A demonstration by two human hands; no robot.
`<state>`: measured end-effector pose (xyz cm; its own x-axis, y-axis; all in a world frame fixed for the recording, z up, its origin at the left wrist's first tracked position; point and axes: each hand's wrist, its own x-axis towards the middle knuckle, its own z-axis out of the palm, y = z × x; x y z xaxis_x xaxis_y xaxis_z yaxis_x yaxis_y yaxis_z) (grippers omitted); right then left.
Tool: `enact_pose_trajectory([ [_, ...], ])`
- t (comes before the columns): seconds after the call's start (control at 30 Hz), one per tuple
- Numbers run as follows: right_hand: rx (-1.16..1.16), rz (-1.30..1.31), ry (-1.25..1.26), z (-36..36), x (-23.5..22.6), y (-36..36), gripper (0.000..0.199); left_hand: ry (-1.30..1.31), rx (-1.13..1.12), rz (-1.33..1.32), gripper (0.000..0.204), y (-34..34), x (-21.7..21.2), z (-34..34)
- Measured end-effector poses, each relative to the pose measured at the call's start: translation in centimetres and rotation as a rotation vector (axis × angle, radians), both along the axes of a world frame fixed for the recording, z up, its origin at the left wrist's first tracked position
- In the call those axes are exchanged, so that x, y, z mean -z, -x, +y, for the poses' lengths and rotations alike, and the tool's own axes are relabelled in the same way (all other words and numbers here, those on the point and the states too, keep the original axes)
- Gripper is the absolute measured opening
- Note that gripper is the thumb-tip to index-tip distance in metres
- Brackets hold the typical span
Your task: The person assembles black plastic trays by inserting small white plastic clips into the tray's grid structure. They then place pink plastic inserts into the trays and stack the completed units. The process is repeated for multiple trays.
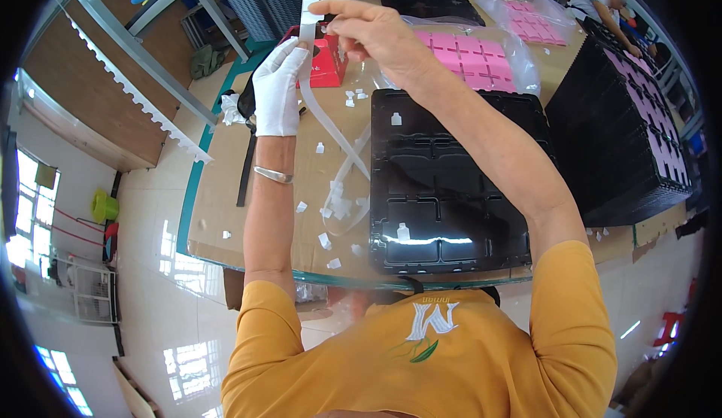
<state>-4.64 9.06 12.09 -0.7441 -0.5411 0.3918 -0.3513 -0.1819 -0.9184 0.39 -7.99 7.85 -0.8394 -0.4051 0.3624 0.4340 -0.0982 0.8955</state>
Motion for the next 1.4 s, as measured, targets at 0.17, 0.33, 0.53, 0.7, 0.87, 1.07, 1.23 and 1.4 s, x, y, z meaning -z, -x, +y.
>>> enact_pose_trajectory([
  [0.17, 0.494, 1.111, -0.275, 1.0, 1.0, 0.1, 0.032, -0.038, 0.001, 0.008, 0.024, -0.2, -0.1, 0.7],
  [0.33, 0.582, 1.281, -0.399, -0.9, 1.9, -1.5, 0.035, 0.032, 0.017, 0.085, 0.021, -0.4, -0.3, 1.6],
  [0.53, 0.449, 1.036, -0.225, -0.9, 1.7, -0.6, 0.029, 0.144, -0.018, 0.072, 0.022, -0.6, -0.8, 1.4],
  [0.7, 0.015, 0.070, 0.047, 0.0, 0.4, 0.0, 0.029, 0.105, -0.052, 0.027, 0.020, -1.0, -1.4, 1.8],
  [0.87, -0.224, -0.327, 0.357, 3.4, 0.4, 0.6, 0.032, 0.082, -0.049, 0.051, 0.021, -0.2, -1.0, 1.9],
  [1.07, 0.174, -0.069, 0.039, 15.2, 2.2, -0.8, 0.034, 0.182, -0.111, 0.053, 0.022, -0.1, 0.1, 0.7],
  [1.23, 0.564, 0.453, -0.633, 28.6, 6.6, 0.0, 0.039, 0.090, -0.118, 0.044, 0.022, 0.4, 0.6, 1.3],
  [1.4, 0.624, 0.544, -0.930, 31.6, 10.8, 0.1, 0.042, 0.146, -0.120, 0.037, 0.026, 0.4, 0.6, 2.2],
])
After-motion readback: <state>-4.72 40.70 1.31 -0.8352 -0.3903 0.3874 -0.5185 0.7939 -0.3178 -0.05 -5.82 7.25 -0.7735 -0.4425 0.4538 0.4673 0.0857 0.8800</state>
